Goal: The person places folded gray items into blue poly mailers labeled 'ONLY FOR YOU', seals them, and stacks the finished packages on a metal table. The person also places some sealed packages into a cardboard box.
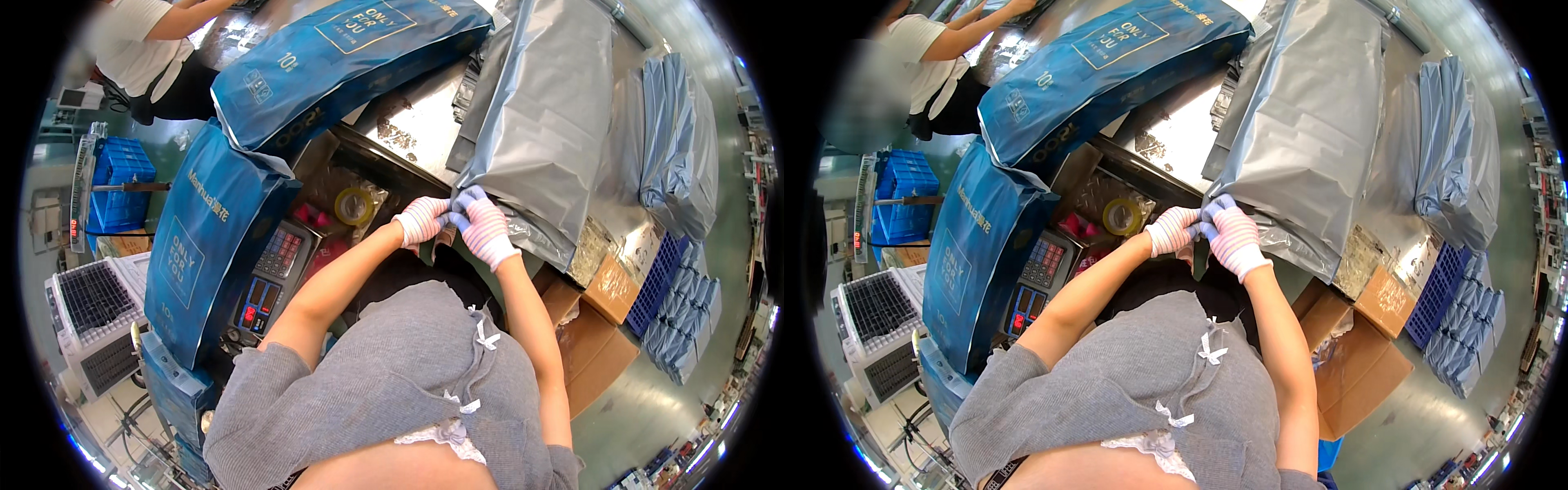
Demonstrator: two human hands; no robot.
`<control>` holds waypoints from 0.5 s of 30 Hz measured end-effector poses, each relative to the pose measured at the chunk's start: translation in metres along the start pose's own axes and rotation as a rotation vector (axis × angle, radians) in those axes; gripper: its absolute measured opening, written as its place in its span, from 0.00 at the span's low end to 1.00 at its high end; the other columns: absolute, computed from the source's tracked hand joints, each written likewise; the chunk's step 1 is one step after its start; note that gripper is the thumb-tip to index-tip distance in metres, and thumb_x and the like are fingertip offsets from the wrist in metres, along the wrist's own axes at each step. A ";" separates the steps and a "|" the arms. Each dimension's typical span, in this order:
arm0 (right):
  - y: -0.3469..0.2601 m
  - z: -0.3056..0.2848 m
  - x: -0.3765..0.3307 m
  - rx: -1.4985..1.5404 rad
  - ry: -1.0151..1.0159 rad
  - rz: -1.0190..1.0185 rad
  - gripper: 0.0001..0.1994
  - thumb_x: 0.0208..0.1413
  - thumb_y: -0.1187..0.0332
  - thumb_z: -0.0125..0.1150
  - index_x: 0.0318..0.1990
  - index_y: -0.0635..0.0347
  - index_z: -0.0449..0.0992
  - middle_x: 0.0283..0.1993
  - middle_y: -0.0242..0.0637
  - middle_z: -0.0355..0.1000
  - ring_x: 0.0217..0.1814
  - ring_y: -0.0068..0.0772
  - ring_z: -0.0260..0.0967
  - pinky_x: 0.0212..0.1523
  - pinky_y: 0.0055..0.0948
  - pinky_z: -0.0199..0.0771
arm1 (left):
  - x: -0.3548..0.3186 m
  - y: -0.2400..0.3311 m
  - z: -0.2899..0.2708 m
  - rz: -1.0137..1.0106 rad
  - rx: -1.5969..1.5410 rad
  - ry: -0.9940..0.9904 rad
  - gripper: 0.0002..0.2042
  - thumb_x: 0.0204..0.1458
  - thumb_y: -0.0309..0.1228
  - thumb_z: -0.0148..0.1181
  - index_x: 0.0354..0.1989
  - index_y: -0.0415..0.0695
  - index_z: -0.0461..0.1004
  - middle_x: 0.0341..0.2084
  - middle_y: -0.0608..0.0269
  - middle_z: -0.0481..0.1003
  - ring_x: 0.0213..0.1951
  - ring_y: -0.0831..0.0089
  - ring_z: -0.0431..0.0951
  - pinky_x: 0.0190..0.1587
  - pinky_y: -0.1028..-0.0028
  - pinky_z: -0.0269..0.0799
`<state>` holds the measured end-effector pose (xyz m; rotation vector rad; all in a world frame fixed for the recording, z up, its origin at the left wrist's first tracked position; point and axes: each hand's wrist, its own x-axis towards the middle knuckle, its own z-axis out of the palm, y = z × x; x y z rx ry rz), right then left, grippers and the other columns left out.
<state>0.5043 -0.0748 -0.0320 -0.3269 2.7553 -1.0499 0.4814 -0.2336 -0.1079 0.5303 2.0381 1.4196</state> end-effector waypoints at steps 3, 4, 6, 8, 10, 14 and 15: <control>0.001 -0.001 -0.035 0.206 0.070 -0.021 0.05 0.45 0.76 0.58 0.31 0.61 0.70 0.28 0.38 0.64 0.30 0.36 0.64 0.34 0.28 0.66 | 0.000 0.003 -0.003 -0.186 -0.430 -0.050 0.12 0.54 0.24 0.45 0.45 0.44 0.71 0.24 0.70 0.73 0.23 0.81 0.68 0.28 0.79 0.68; 0.008 -0.001 -0.054 0.373 0.059 0.123 0.05 0.46 0.75 0.58 0.30 0.62 0.69 0.27 0.39 0.64 0.28 0.35 0.64 0.34 0.29 0.66 | 0.001 -0.001 -0.004 -0.193 -0.466 -0.075 0.12 0.55 0.24 0.46 0.47 0.43 0.70 0.25 0.69 0.73 0.24 0.83 0.68 0.29 0.81 0.69; 0.030 -0.007 -0.098 0.520 0.108 0.353 0.06 0.47 0.74 0.58 0.30 0.62 0.68 0.25 0.39 0.65 0.27 0.32 0.62 0.33 0.28 0.66 | -0.003 -0.003 -0.007 -0.244 -0.505 -0.100 0.12 0.56 0.25 0.46 0.49 0.43 0.67 0.27 0.67 0.73 0.25 0.83 0.70 0.29 0.82 0.71; 0.066 -0.023 -0.155 0.318 0.144 0.536 0.06 0.47 0.74 0.59 0.31 0.61 0.68 0.25 0.40 0.66 0.27 0.33 0.63 0.33 0.28 0.66 | -0.007 -0.007 -0.009 -0.263 -0.524 -0.116 0.11 0.56 0.25 0.46 0.47 0.42 0.68 0.27 0.66 0.74 0.26 0.83 0.71 0.29 0.82 0.71; 0.106 -0.032 -0.231 -0.013 0.055 0.705 0.06 0.46 0.75 0.58 0.32 0.61 0.69 0.25 0.41 0.66 0.26 0.33 0.63 0.31 0.29 0.66 | -0.009 -0.011 -0.010 -0.290 -0.526 -0.166 0.10 0.55 0.25 0.47 0.46 0.42 0.68 0.27 0.65 0.75 0.26 0.82 0.72 0.29 0.81 0.70; 0.157 -0.024 -0.381 -0.286 -0.242 1.043 0.09 0.44 0.75 0.57 0.35 0.60 0.70 0.27 0.47 0.69 0.30 0.40 0.70 0.32 0.32 0.70 | -0.006 -0.024 -0.020 -0.200 -0.223 -0.225 0.10 0.49 0.21 0.49 0.40 0.40 0.72 0.27 0.64 0.75 0.29 0.77 0.72 0.34 0.77 0.69; 0.167 -0.018 -0.407 -0.221 -0.297 1.181 0.10 0.44 0.73 0.58 0.37 0.59 0.70 0.29 0.47 0.71 0.34 0.43 0.72 0.34 0.34 0.72 | -0.005 -0.037 -0.023 -0.108 -0.117 -0.194 0.10 0.48 0.22 0.51 0.39 0.39 0.72 0.27 0.63 0.75 0.29 0.74 0.73 0.35 0.75 0.69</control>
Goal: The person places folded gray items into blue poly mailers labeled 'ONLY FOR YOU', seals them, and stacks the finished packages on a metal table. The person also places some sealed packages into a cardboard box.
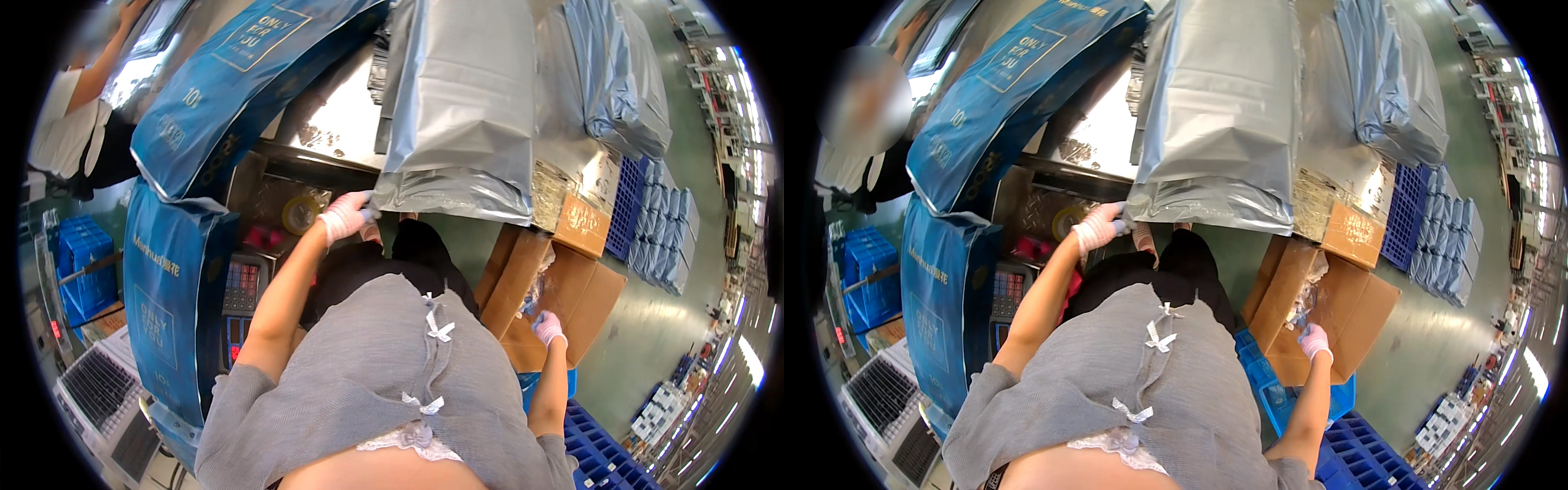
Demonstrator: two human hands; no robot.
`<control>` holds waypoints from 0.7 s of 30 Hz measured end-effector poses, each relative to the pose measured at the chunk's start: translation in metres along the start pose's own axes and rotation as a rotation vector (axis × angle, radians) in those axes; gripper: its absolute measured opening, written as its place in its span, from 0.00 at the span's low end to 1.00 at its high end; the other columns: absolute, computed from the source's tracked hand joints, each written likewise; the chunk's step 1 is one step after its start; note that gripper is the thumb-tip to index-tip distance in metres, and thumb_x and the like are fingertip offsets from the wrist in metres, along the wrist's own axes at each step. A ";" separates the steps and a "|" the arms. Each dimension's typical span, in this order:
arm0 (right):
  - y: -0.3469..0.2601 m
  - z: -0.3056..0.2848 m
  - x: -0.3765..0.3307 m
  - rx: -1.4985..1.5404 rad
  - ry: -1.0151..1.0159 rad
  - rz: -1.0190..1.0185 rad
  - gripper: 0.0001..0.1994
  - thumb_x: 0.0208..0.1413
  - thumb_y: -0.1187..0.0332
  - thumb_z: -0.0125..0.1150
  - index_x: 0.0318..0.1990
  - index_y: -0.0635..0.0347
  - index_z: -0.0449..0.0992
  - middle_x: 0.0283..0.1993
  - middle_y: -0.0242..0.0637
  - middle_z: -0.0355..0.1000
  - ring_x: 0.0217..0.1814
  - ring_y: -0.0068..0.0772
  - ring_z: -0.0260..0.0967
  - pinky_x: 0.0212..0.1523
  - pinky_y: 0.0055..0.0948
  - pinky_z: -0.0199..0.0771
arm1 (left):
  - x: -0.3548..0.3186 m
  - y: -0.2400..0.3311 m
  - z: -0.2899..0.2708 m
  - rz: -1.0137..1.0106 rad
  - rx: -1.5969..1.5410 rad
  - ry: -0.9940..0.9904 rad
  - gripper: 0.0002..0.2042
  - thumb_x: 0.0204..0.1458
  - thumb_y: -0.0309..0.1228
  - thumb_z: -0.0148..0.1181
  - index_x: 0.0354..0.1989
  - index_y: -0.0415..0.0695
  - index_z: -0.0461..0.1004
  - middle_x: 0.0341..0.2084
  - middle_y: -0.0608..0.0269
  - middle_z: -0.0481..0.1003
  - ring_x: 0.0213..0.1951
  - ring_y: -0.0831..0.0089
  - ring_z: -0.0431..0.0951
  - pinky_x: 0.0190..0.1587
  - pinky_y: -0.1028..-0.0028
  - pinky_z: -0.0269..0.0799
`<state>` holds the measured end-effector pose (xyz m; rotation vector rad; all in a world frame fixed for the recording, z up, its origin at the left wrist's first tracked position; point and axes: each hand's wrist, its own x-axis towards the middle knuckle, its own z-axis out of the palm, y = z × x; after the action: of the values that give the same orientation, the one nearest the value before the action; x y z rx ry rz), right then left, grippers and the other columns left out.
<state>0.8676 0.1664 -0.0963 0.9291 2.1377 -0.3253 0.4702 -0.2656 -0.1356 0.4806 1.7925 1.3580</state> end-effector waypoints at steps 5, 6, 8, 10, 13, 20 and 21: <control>0.017 -0.002 -0.014 0.783 -0.242 0.497 0.17 0.44 0.69 0.60 0.43 0.65 0.68 0.34 0.47 0.74 0.39 0.45 0.71 0.39 0.36 0.70 | -0.002 0.042 -0.048 -0.009 0.143 0.263 0.14 0.48 0.23 0.50 0.45 0.41 0.72 0.30 0.58 0.76 0.33 0.75 0.73 0.41 0.76 0.68; 0.004 -0.020 -0.020 0.764 -0.208 0.510 0.18 0.44 0.69 0.61 0.44 0.66 0.68 0.34 0.46 0.74 0.40 0.44 0.71 0.39 0.37 0.70 | 0.002 0.064 -0.055 0.003 0.209 0.313 0.14 0.47 0.26 0.51 0.45 0.42 0.72 0.30 0.55 0.76 0.35 0.69 0.75 0.43 0.74 0.68; 0.082 0.019 0.030 0.501 0.437 0.271 0.16 0.46 0.67 0.60 0.41 0.66 0.70 0.35 0.45 0.74 0.39 0.41 0.71 0.42 0.36 0.69 | 0.032 0.084 -0.067 0.230 0.460 0.438 0.17 0.47 0.31 0.54 0.47 0.43 0.71 0.36 0.51 0.74 0.41 0.60 0.74 0.46 0.69 0.68; -0.011 -0.078 0.008 0.511 0.634 0.316 0.13 0.49 0.65 0.57 0.38 0.66 0.72 0.35 0.44 0.73 0.36 0.38 0.69 0.41 0.34 0.68 | 0.045 0.147 -0.054 0.330 0.755 0.509 0.20 0.46 0.37 0.55 0.49 0.44 0.69 0.44 0.49 0.70 0.47 0.54 0.69 0.50 0.65 0.64; -0.090 -0.137 0.013 0.656 0.751 0.137 0.15 0.51 0.60 0.55 0.33 0.67 0.72 0.34 0.47 0.73 0.32 0.39 0.65 0.38 0.33 0.66 | 0.094 0.194 -0.022 0.513 0.991 0.426 0.25 0.46 0.42 0.56 0.52 0.45 0.65 0.51 0.50 0.66 0.52 0.54 0.65 0.54 0.62 0.60; -0.198 -0.132 0.113 0.634 0.229 -0.212 0.18 0.49 0.58 0.59 0.36 0.68 0.73 0.32 0.43 0.72 0.34 0.34 0.68 0.38 0.31 0.67 | 0.165 0.195 0.038 0.658 1.534 0.253 0.35 0.39 0.49 0.60 0.58 0.50 0.58 0.56 0.55 0.60 0.59 0.58 0.57 0.60 0.56 0.48; -0.209 -0.145 0.102 0.748 0.008 -0.174 0.14 0.51 0.61 0.58 0.37 0.65 0.74 0.35 0.43 0.73 0.39 0.33 0.70 0.39 0.29 0.68 | 0.166 0.189 0.037 0.655 1.502 0.269 0.35 0.40 0.48 0.60 0.58 0.51 0.58 0.56 0.55 0.60 0.58 0.59 0.57 0.61 0.56 0.48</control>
<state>0.5942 0.1441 -0.0877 1.1340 2.1239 -1.2672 0.3686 -0.0594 -0.0265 1.8198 2.7857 0.1009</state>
